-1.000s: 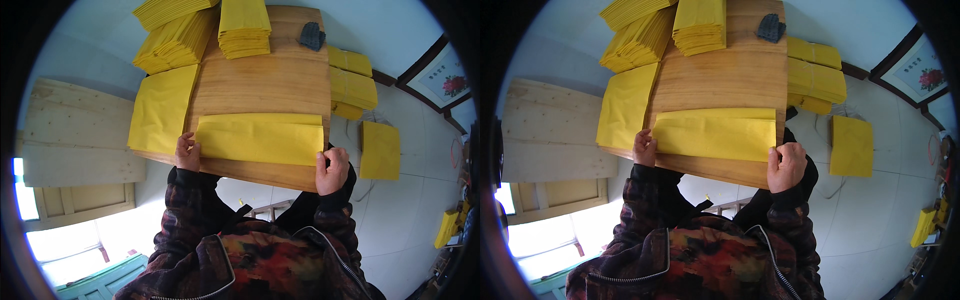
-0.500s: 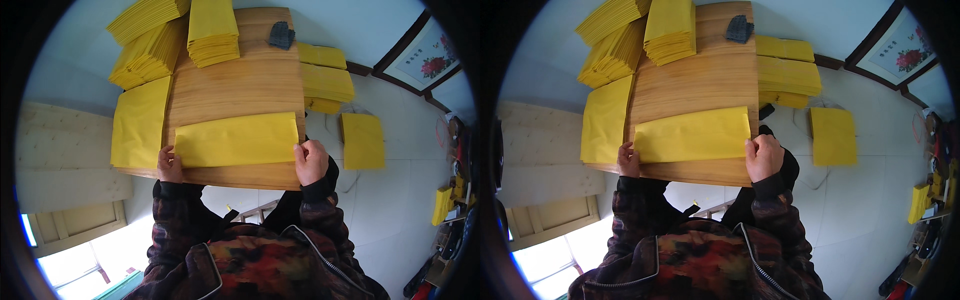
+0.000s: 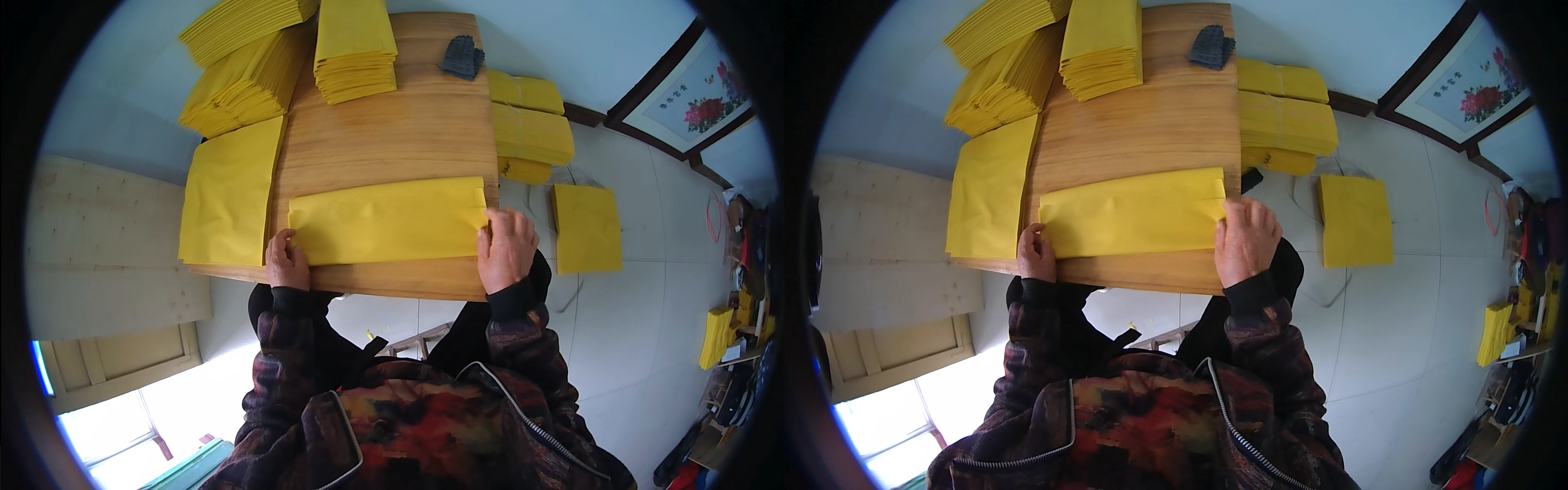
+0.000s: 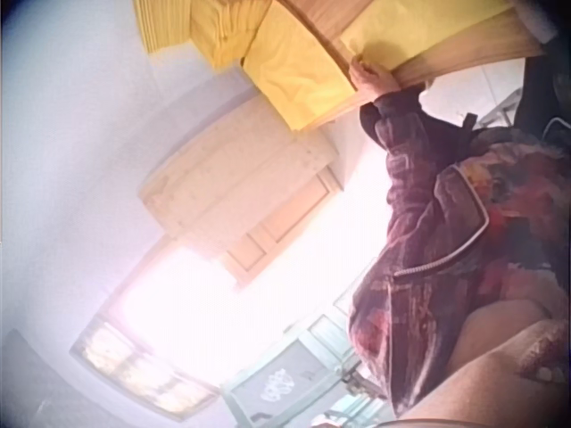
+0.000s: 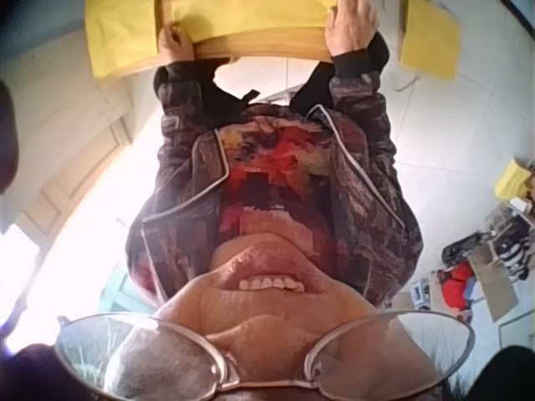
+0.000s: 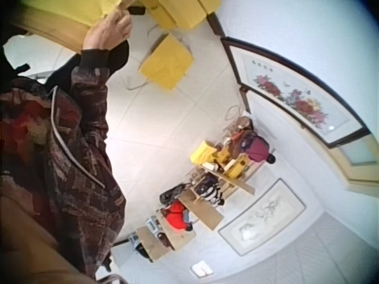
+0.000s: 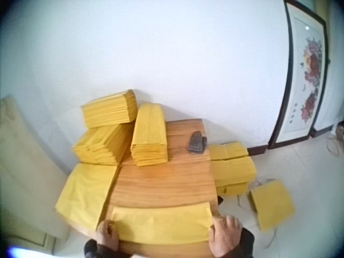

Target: The person folds yellow paper sheets by hand on a wooden table, repeatedly folding each sheet in half and then into smaller sections. The folded sheets are stacked into neat piles on the table.

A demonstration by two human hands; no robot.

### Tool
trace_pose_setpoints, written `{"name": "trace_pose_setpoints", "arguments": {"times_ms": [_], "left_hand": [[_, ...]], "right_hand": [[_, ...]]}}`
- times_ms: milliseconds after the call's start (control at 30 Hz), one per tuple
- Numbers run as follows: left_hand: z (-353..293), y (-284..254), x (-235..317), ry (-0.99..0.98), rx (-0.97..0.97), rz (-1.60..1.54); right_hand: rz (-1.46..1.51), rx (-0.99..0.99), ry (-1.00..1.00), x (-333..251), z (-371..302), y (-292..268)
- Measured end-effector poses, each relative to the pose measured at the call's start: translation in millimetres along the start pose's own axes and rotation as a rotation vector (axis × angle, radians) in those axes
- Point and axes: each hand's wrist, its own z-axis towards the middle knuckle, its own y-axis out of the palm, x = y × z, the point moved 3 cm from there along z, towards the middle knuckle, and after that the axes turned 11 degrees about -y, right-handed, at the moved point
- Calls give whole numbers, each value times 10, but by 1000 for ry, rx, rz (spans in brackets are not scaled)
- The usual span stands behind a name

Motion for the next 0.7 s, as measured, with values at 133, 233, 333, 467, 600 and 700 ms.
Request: {"name": "trace_pose_setpoints", "arguments": {"times_ms": [133, 233, 333, 467, 600, 700], "left_hand": [[-18, -14, 55, 55, 19, 16], [-19, -61, 79, -7, -25, 58], [-26, -104, 316, 97, 149, 366], [-264, 431, 1042, 466, -106, 315], [-606, 988, 1485, 639, -379, 298], [-461, 902, 1249, 518, -373, 381]], "right_hand": [[-85, -224, -323, -115, 127, 74], [-91, -321, -369, -138, 176, 138], [-130, -374, -362, -133, 190, 175], [-156, -448, -334, -154, 206, 179], [-214, -485, -331, -197, 248, 149], [-233, -487, -308, -211, 246, 161]]}}
